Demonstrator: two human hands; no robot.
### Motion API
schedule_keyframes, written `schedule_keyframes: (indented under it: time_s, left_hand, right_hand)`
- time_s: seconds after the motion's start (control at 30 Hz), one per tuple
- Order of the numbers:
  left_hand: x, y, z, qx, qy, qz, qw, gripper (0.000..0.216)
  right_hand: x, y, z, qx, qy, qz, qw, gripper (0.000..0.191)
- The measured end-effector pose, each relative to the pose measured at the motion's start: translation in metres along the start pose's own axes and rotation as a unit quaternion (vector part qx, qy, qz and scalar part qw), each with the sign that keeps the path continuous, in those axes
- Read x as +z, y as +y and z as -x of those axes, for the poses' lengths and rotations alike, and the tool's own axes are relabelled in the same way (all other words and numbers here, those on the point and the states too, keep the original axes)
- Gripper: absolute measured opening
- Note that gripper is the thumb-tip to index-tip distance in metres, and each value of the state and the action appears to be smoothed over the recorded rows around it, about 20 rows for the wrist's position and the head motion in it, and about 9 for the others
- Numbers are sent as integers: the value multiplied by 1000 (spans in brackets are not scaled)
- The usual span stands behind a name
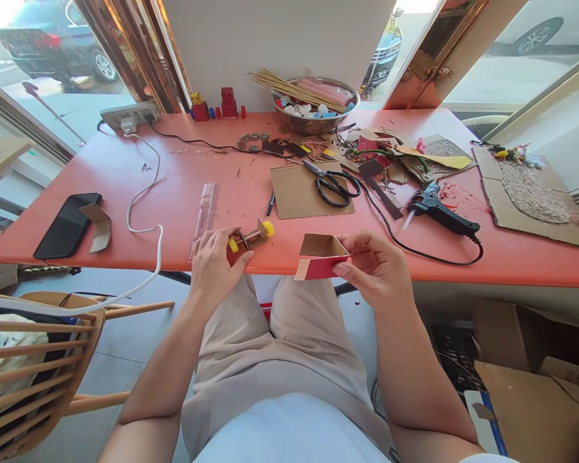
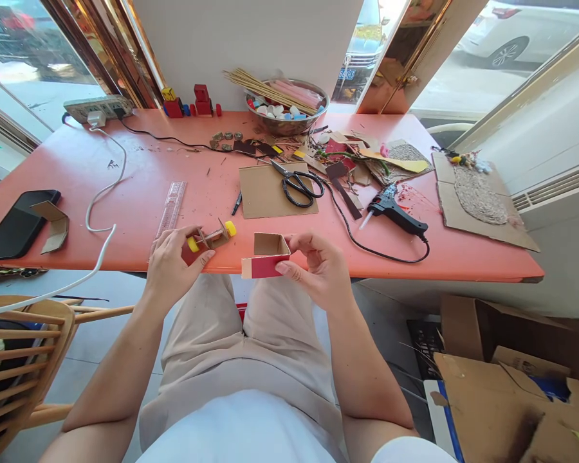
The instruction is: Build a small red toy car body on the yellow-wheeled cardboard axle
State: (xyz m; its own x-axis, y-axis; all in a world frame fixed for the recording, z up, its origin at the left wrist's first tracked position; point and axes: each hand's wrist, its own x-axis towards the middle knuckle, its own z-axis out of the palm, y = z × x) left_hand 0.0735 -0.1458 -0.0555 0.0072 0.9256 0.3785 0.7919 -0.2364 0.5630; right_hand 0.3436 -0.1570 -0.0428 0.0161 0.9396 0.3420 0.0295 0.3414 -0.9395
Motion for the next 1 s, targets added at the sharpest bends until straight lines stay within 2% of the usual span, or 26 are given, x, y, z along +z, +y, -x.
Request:
schedule_keyframes:
  time_s: [0.13,0.27,0.37,0.47,0.57,0.8,1.0]
  left_hand:
    - [0,1,-7,8,-8,-1,1000,28]
    - [-2,2,-13,9,-22,30,999,30]
    - [-5,3,-17,-2,-40,114,993,35]
    - [-8,5,-21,-11,-52,246,968,43]
    - [-7,9,-25,-23,-76,345,935,52]
    - [0,23,-32,-65,-115,440,888,51]
    - [5,26,-30,-84,-118,474,869,52]
  right_hand:
    - [2,-13,-2,13,-17,3,1000,48]
    - [2,-24,-12,11,-32,23,999,47]
    - [0,-32,-24,-5,-55,54,997,47]
    - [-1,-47,-36,-49,-90,116,988,40]
    - [2,-65,-47,-109,-156,194,962,27]
    - [15,-83,-68,-195,-268,347,877,14]
    - [23,-83,-76,-194,-294,382,855,14]
